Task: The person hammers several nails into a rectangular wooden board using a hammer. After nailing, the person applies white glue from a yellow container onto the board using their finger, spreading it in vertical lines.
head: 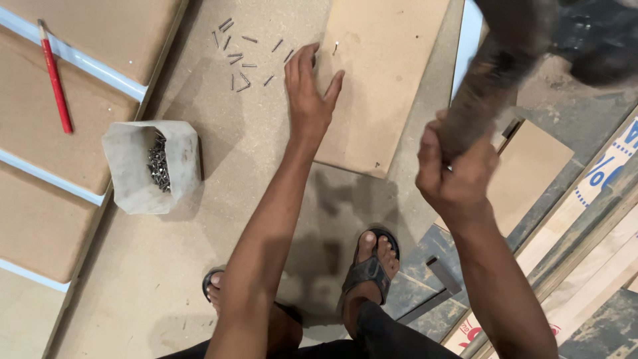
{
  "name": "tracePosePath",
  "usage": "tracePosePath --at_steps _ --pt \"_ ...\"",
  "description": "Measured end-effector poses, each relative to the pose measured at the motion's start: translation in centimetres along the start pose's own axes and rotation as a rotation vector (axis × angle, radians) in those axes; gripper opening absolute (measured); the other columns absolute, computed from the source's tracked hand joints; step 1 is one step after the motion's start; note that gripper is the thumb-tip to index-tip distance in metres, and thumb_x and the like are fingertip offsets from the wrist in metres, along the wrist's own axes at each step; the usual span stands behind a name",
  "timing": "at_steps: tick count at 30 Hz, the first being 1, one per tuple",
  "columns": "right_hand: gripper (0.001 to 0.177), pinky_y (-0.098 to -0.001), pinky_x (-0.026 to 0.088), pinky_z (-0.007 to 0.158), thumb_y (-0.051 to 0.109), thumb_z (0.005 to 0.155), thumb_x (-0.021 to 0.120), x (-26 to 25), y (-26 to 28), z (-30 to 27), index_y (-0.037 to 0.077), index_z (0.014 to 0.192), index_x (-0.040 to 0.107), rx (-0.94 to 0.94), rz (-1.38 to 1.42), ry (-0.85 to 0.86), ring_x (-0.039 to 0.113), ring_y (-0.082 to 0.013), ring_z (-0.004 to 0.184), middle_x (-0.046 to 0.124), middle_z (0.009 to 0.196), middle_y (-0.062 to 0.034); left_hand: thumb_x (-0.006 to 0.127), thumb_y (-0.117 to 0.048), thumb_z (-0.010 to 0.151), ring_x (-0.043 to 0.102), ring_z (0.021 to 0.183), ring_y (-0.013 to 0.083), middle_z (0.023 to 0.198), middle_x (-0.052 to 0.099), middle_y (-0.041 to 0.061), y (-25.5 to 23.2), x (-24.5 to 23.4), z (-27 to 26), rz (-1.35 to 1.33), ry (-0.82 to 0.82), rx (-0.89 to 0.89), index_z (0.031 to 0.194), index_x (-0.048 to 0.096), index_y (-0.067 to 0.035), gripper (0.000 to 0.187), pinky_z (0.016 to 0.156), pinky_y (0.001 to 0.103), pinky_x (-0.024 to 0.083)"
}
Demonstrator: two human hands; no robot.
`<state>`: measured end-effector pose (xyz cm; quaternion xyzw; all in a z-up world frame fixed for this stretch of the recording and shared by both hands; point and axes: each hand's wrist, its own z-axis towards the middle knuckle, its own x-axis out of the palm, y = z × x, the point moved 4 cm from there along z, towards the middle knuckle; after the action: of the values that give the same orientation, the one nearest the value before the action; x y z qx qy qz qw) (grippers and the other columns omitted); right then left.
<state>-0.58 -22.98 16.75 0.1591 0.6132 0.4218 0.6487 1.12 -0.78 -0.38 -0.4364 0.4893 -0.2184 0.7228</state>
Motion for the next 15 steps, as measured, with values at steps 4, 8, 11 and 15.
tracePosePath --at_steps 4,8,11,15 --pt "0.030 -0.0504 0.053 0.062 0.010 0.101 0.068 4.1 -2.8 2.3 -0.005 0.119 0.050 0.104 -0.240 0.291 0.068 -0.0484 0.073 0.067 0.078 -0.0285 0.086 -0.019 0.089 0.047 0.136 0.0347 0.143 0.051 0.016 -0.4 -1.6 -1.1 0.070 0.045 0.004 0.144 0.045 -0.001 0.070 0.116 0.048 0.040" --pt "0.027 -0.0502 0.053 0.060 0.011 0.103 0.066 3.2 -1.5 3.6 -0.006 0.116 0.049 0.119 -0.230 0.325 0.069 -0.0460 0.070 0.067 0.075 -0.0265 0.086 -0.018 0.088 0.046 0.136 0.0355 0.144 0.052 0.018 -0.1 -3.0 -2.0 0.098 0.057 -0.015 0.144 0.045 0.000 0.072 0.117 0.050 0.039" --pt "0.028 -0.0468 0.055 0.062 0.008 0.106 0.063 -0.4 0.9 2.6 -0.009 0.123 0.048 0.006 -0.129 0.113 0.073 -0.0409 0.070 0.069 0.077 -0.0233 0.086 -0.018 0.088 0.046 0.137 0.0361 0.144 0.052 0.019 0.1 -2.7 -2.7 0.088 0.051 -0.012 0.144 0.046 0.000 0.071 0.117 0.049 0.039" --pt "0.024 -0.0445 0.055 0.060 0.009 0.107 0.061 1.2 -0.3 0.1 -0.007 0.121 0.050 0.106 0.194 -0.001 0.071 -0.0397 0.066 0.067 0.078 -0.0233 0.086 -0.019 0.088 0.045 0.137 0.0375 0.142 0.052 0.020 0.1 -2.5 -3.2 0.086 0.044 -0.017 0.143 0.047 0.001 0.070 0.116 0.050 0.038"
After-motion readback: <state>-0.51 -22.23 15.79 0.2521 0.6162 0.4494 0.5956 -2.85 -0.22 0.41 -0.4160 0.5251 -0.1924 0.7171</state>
